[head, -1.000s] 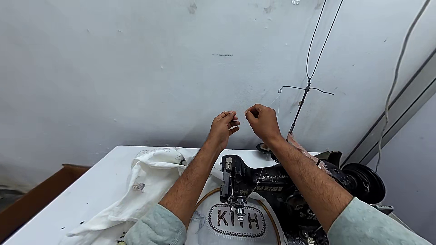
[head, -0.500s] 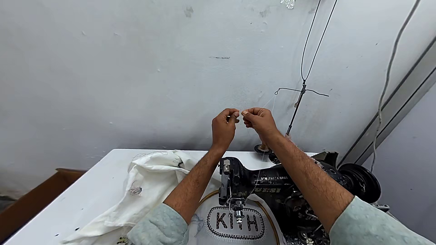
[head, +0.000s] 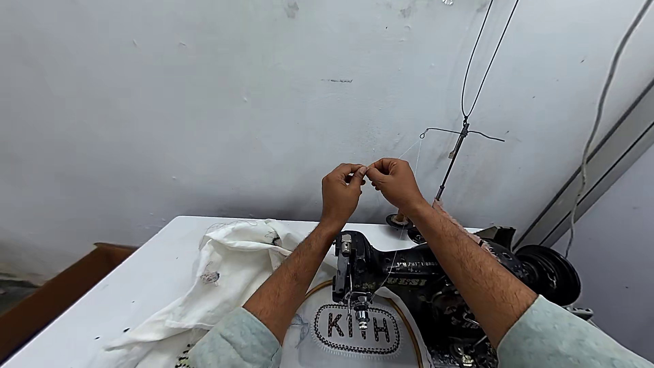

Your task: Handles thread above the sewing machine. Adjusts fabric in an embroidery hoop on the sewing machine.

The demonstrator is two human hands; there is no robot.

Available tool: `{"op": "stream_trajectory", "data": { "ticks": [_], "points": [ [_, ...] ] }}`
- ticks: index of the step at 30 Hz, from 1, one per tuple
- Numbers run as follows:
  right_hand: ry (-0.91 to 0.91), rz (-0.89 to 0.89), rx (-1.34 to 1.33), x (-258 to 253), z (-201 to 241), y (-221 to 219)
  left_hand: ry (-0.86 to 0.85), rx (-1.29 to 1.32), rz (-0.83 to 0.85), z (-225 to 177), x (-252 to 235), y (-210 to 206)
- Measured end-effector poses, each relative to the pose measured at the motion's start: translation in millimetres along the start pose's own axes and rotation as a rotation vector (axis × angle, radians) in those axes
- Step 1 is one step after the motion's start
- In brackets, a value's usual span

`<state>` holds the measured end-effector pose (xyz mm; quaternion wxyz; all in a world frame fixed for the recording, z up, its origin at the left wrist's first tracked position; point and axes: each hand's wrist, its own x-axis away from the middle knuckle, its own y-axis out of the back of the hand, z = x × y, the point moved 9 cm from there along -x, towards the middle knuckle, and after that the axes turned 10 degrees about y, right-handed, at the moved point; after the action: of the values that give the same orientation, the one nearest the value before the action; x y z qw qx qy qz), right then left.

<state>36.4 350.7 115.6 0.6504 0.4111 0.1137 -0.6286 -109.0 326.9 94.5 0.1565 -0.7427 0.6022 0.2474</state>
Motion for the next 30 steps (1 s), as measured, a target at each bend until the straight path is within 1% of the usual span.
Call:
{"op": "stream_trajectory", "data": {
  "ticks": [2,3,4,5,7,9,12,15,17,18,20,22,24,25,27,30],
  "points": [
    [0.005,0.017,-0.075,1,1,-2,0.264,0.206,0.070,14,-5,-5],
    [-0.002,0.026,-0.125,1,1,-4,0.344,0.275,0.095,17,-7,-7],
    [-0.023,0.030,-0.183,1,0,-6,0.382,0.293,0.107,17,-9,-7],
    [-0.057,0.028,-0.247,2,-3,-8,0.384,0.268,0.108,17,-12,-6],
    [-0.147,0.016,-0.323,4,-8,-11,0.316,0.135,0.089,14,-18,-2],
    [-0.228,-0.024,-0.310,6,-12,-8,0.183,-0.009,0.040,8,-19,2],
    [-0.333,-0.120,-0.178,10,-20,8,0.006,-0.096,-0.025,-1,-14,10],
    [-0.355,-0.106,-0.053,10,-25,11,-0.064,-0.162,-0.029,-3,-6,16],
    [-0.305,-0.061,-0.002,8,-22,8,-0.113,-0.227,-0.025,-6,1,22],
    [-0.263,-0.033,0.047,7,-20,7,-0.146,-0.264,-0.053,-10,5,28],
    [-0.183,0.070,0.219,5,-15,3,-0.189,-0.368,-0.084,-20,16,44],
    [-0.144,0.204,0.381,6,-16,-4,-0.195,-0.439,-0.075,-28,30,62],
    [-0.092,0.306,0.489,6,-19,-10,-0.149,-0.436,-0.011,-29,50,82],
    [-0.063,0.318,0.526,7,-19,-11,-0.096,-0.408,0.047,-25,63,91],
    [0.009,0.255,0.585,7,-8,-5,0.017,-0.327,0.161,-18,93,106],
    [0.218,0.100,0.683,17,42,1,0.179,-0.214,0.294,0,148,126]
  ]
}}
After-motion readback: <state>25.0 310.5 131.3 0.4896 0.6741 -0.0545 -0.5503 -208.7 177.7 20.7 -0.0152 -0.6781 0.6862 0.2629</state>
